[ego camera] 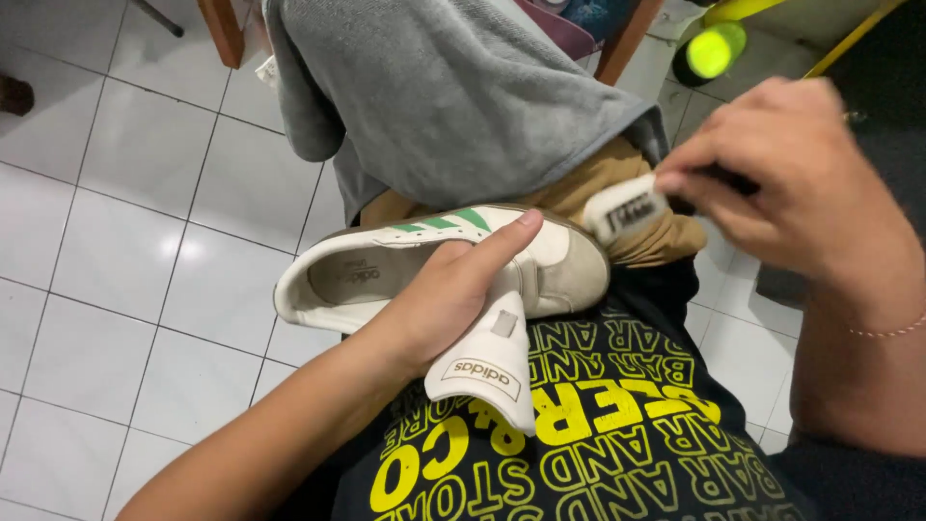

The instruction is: The person holds a white Adidas sneaker on their lap and scrubs the toe and side panels with a small brush. They rotate the shoe to access different areas and continue scrubbing the upper fabric and sole edges.

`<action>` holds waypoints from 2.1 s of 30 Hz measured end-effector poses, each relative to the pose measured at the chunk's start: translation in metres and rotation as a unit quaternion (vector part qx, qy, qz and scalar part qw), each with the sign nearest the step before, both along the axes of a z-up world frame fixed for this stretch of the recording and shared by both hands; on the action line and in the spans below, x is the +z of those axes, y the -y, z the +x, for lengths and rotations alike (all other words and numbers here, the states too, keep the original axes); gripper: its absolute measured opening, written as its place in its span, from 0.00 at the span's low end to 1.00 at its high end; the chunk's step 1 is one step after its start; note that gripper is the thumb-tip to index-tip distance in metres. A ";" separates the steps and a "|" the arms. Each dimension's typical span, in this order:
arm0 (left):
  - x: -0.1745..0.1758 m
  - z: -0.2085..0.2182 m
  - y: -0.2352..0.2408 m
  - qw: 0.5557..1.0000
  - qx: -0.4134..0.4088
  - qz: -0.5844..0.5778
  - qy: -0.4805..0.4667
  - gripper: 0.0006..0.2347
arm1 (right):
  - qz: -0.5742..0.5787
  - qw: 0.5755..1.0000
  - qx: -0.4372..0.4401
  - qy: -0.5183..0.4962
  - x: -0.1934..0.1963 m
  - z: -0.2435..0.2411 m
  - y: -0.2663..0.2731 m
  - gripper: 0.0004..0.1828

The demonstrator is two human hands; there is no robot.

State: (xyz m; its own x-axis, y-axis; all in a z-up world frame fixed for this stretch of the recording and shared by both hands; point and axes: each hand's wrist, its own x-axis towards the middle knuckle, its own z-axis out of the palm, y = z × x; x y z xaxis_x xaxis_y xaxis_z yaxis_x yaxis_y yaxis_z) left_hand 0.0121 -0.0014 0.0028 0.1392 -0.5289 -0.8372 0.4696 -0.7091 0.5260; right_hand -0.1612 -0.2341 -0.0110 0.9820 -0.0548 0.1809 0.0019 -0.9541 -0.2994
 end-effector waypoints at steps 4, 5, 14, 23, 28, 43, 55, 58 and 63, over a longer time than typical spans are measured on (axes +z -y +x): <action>-0.006 -0.010 0.005 0.997 0.028 -0.043 -0.065 0.24 | -0.009 0.999 -0.038 -0.020 0.005 -0.009 -0.016 0.07; -0.007 -0.011 0.005 0.991 0.059 -0.077 -0.095 0.22 | 0.001 0.999 0.034 -0.024 0.008 0.000 -0.033 0.07; -0.011 -0.010 0.006 0.978 0.083 -0.127 -0.143 0.21 | -0.073 0.997 0.030 -0.015 0.027 0.010 -0.013 0.09; -0.008 -0.013 0.005 0.988 0.017 -0.116 -0.102 0.26 | -0.071 0.997 0.002 0.013 0.016 -0.006 0.011 0.07; -0.002 -0.012 0.006 0.991 -0.016 -0.120 -0.052 0.26 | -0.009 0.991 0.131 -0.012 0.026 0.016 -0.034 0.09; 0.009 -0.011 0.011 0.988 -0.096 -0.113 0.034 0.26 | -0.061 0.989 0.131 -0.012 0.032 0.014 0.004 0.11; 0.002 -0.005 0.011 0.990 -0.074 -0.119 0.010 0.27 | -0.058 0.995 0.074 0.016 0.029 0.008 -0.005 0.09; -0.001 -0.006 0.012 0.992 -0.047 -0.105 -0.058 0.29 | -0.102 0.994 0.001 0.039 0.034 0.000 -0.017 0.12; 0.003 -0.006 0.011 0.990 -0.083 -0.114 0.020 0.27 | 0.015 0.993 0.114 -0.028 0.029 0.015 -0.015 0.08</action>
State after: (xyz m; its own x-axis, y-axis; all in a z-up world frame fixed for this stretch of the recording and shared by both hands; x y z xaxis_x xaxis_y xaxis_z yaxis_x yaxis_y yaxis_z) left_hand 0.0061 -0.0124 0.0055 0.0658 -0.7214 -0.6894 0.3316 -0.6358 0.6970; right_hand -0.1462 -0.2189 0.0182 0.9781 0.1645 0.1277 0.1986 -0.9213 -0.3343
